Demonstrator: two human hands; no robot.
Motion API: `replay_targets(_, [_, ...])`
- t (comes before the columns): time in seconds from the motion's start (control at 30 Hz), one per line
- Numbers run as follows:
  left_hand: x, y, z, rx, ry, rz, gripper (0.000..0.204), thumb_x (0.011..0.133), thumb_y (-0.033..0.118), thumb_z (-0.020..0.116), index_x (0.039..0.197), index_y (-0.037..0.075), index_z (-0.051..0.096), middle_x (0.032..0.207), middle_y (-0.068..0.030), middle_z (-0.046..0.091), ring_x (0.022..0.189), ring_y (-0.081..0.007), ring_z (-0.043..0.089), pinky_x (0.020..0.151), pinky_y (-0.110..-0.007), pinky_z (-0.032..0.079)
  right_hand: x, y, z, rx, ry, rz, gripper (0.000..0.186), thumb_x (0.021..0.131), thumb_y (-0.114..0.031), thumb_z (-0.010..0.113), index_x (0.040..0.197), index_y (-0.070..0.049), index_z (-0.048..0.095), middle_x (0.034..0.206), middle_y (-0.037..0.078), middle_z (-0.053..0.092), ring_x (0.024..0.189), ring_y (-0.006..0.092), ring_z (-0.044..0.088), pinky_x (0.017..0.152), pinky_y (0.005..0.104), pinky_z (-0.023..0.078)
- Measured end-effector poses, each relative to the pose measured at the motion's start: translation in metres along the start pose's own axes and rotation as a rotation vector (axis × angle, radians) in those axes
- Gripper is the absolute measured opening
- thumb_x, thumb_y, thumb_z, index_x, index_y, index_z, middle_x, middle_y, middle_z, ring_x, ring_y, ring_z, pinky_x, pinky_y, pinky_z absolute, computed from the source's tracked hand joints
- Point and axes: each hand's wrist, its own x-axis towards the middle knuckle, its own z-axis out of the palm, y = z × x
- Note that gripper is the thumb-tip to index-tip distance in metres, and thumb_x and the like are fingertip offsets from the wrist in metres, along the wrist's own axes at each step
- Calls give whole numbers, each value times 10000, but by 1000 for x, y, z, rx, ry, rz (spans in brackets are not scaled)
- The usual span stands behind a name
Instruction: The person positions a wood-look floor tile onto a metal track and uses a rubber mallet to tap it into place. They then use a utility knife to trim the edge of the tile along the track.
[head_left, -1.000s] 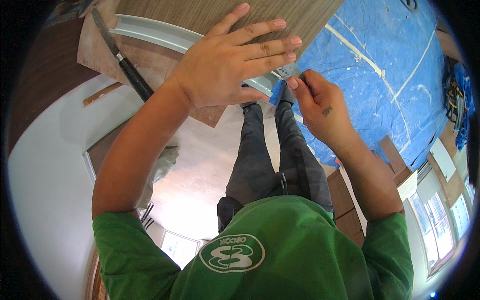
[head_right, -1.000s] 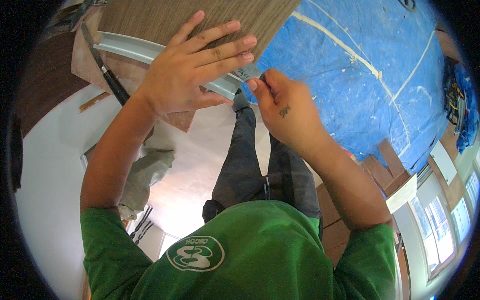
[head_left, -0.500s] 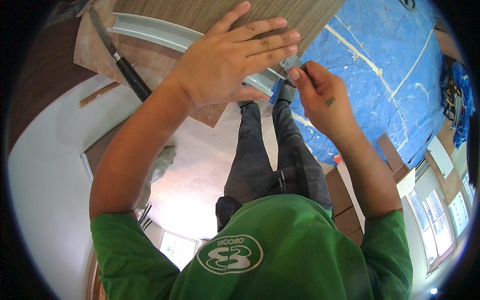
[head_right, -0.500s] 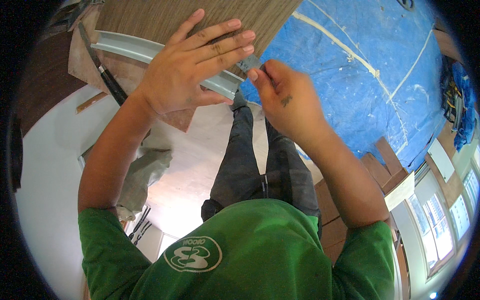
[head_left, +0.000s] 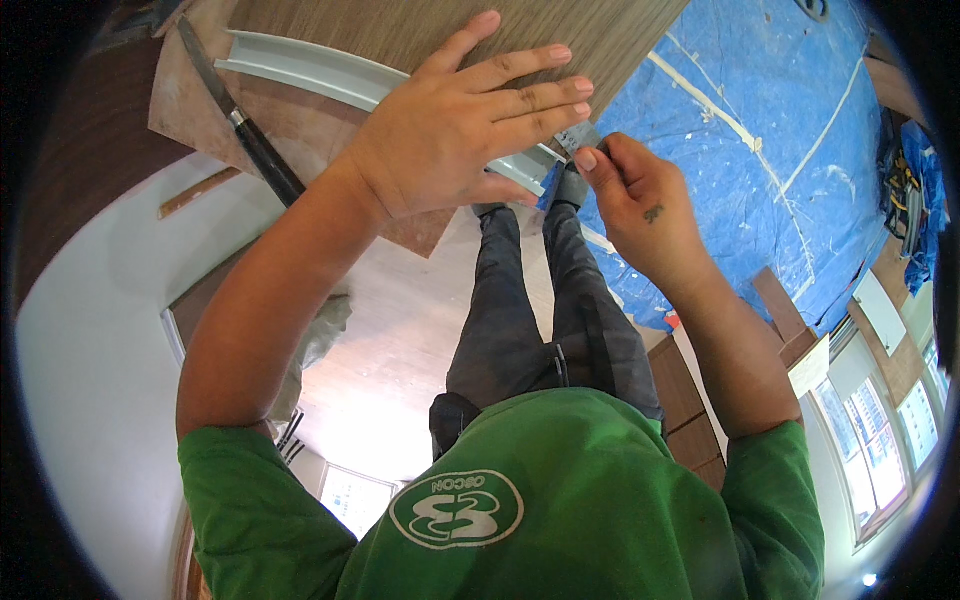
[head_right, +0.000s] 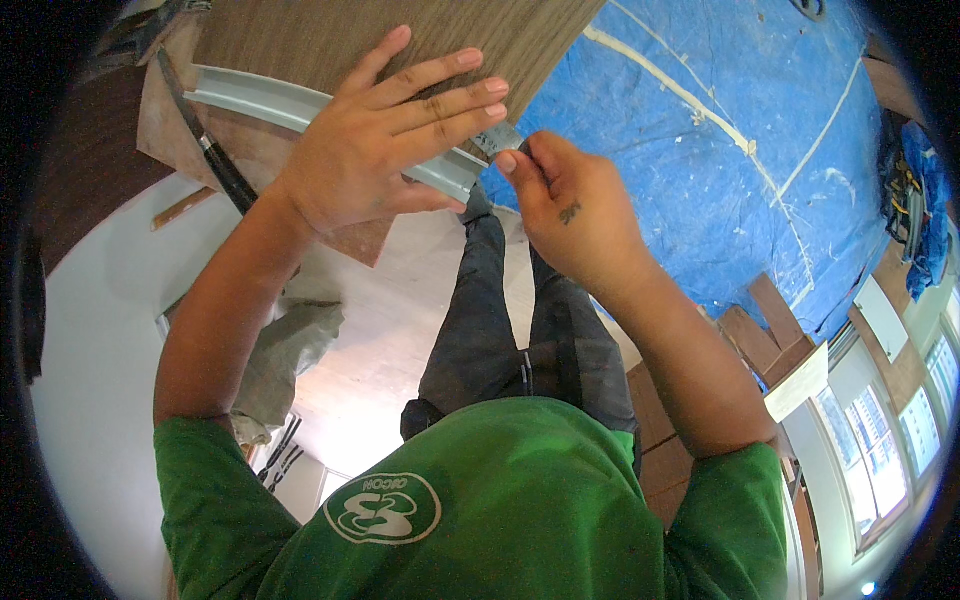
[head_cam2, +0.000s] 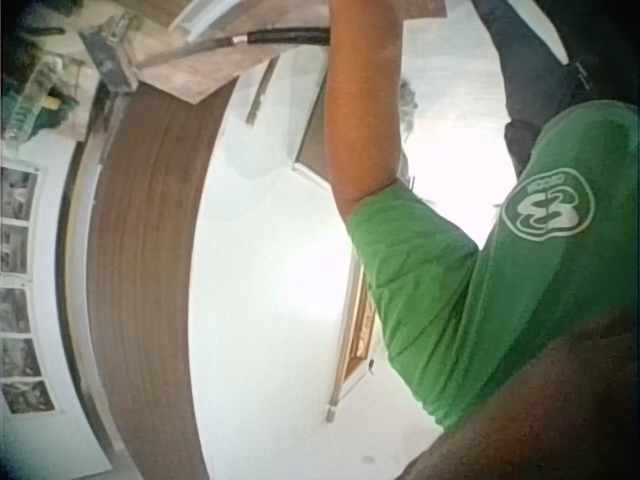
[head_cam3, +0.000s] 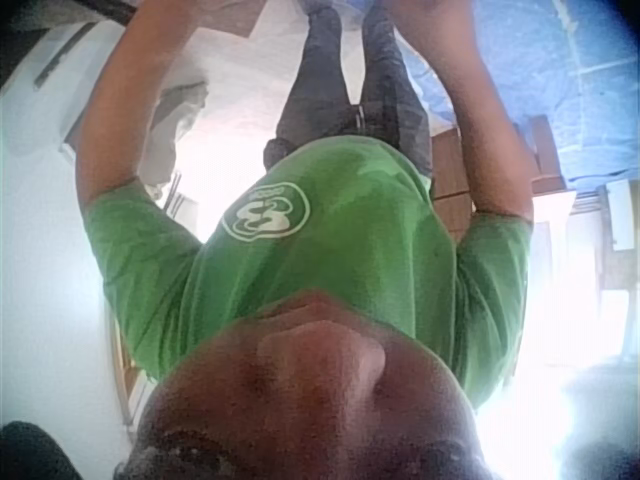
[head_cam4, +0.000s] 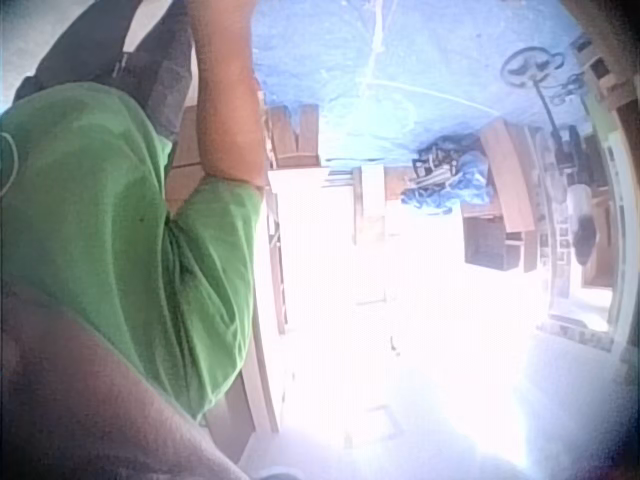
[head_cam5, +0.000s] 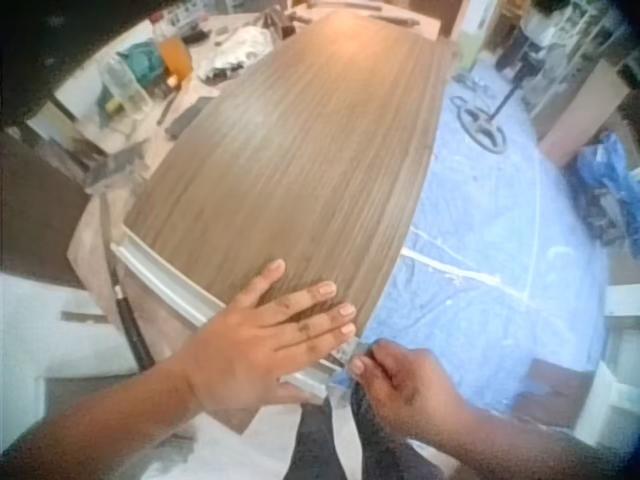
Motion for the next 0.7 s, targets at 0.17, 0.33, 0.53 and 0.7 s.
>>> replay_targets(0.17, [0,0,-1,-10,0,1,951,558,416,893,1437,253,566,1530,73,530,1498,-152,364,1291,-514,167,0,-1,-2,-17,-16,-6,309,1028,-277,627,871,-12,599,625,186,562,535,293,518,535,418,443])
replay_targets(0.33, [1,0,-4,84,-68,-13,848,657,567,808,1424,290,578,1535,141,505,1484,-97,363,1295,-512,169,1,-3,-3,11,-47,37,302,1026,-279,628,880,-16,605,637,180,575,538,287,520,549,417,453])
replay_targets(0.53, [1,-1,-3,83,-53,3,817,681,566,793,1420,287,584,1535,137,508,1483,-104,367,1295,-514,166,3,-4,-7,35,-87,43,296,1023,-281,632,894,-14,618,643,179,581,552,268,538,560,413,457])
replay_targets(0.7, [1,-1,-3,80,-52,5,819,683,559,787,1426,280,583,1537,135,508,1486,-111,364,1292,-517,170,6,-6,-12,59,-128,90,310,1020,-290,632,885,-11,617,648,189,584,554,292,547,562,423,455])
